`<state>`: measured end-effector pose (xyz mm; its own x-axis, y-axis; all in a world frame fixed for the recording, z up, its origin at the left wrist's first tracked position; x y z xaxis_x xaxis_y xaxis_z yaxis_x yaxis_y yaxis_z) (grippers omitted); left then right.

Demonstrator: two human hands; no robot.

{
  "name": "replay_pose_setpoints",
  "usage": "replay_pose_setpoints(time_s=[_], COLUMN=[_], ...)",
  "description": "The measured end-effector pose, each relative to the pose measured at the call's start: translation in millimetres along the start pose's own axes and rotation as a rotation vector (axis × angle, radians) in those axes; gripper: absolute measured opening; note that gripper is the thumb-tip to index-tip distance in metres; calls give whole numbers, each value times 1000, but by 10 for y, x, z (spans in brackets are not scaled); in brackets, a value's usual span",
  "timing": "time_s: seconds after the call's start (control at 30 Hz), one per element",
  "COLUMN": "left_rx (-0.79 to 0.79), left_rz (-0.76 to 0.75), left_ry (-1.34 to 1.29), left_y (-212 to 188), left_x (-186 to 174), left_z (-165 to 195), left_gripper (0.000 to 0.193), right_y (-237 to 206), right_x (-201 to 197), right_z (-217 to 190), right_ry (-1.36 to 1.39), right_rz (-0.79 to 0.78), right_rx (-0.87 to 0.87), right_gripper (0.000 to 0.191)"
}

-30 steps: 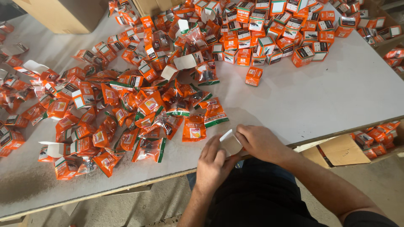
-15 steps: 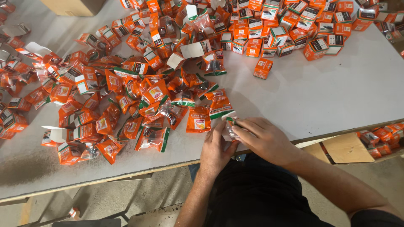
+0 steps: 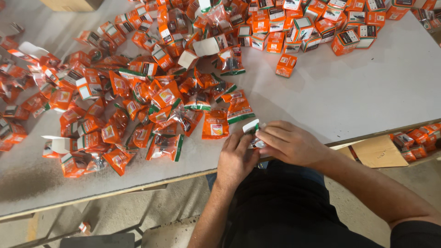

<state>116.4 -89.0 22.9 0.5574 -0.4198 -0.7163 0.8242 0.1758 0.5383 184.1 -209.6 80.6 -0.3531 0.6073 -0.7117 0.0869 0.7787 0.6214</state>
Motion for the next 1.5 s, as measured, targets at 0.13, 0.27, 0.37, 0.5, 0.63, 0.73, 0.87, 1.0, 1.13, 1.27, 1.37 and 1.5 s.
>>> replay_pose_setpoints(time_s=[0.13,0.27,0.37,0.5,0.63,0.73,0.87,1.0,1.13,1.27,1.37,1.5], left_rx=[-4,-2,-25,-39,49,128,172,197,121,-18,-41,11], left_rz=[-34,-31,-47,140,195,161,112,116,142,45,-22,20], left_ry=[-28,-64,-39,93,53,120,123,150,43,-69,-110,-116], left_y=[14,25,3,-59,-98,-98,-82,-82,-84,-67,-56,-52], left_x=[11,-19,-18,-143,-177,-153,-135,-106,-62,26,59,23], left_z=[7,26,43,80,124,182,220,237,158,16,-10,35], left_gripper=[48,49,48,59,54,53,45,43,40,32,28,26], right_y=[-72,14,40,-56,-151,-356,-317,-461,-357,-374,-427,-570], right_x=[-7,100,132,97,314,526,580,492,229,310,379,581], right_z=[84,279,326,344,613,856,811,697,218,139,342,720], right_ry=[-60,-25,51,198,512,657,965,918,206,86,250,810], right_rz=[-56,-117,-64,105,16,9,202,317,245,159,140,213], right_rx=[-13,82,196,355,599,971,852,844,337,262,396,798], right_gripper=[38,23,13,12,12,34,39,36,53,50,37,37])
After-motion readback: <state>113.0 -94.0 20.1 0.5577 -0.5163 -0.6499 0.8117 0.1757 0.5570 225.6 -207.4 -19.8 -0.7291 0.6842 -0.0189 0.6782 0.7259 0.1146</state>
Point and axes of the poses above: each hand's wrist, its own y-axis towards the middle knuckle, its own x-axis out of the palm, z = x × y, the point moved 8 cm from there along y, towards the middle knuckle, and after that the axes turned 9 degrees about y, right-handed, at the moved point
